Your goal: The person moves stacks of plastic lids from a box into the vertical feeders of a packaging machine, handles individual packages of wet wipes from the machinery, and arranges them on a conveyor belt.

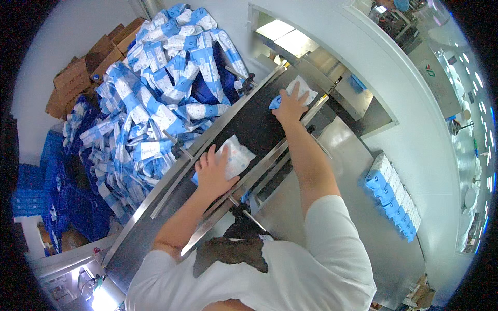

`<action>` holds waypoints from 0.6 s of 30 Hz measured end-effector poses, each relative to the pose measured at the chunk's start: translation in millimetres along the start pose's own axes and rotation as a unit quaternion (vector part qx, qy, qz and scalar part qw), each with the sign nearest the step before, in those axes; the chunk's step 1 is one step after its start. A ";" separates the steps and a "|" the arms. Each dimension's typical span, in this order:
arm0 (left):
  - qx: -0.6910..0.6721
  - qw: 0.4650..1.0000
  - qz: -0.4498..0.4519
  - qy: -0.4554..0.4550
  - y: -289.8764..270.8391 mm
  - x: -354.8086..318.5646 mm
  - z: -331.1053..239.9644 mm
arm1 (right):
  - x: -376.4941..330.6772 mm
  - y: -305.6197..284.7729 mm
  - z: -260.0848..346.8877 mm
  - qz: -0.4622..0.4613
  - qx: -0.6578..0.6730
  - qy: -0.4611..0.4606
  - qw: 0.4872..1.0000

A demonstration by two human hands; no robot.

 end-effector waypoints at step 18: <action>-0.124 0.908 0.164 0.366 92.5 61.6 -343.1 | -164.1 -6.4 -491.4 -0.120 0.073 0.120 0.983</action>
Point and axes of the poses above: each hand's wrist, its own x-axis towards the middle knuckle, its own y-axis out of the palm, z = x × y, the point moved 3 cm from there along x, towards the middle knuckle, and after that the axes turned 4 degrees about z, right-handed, at the moved point
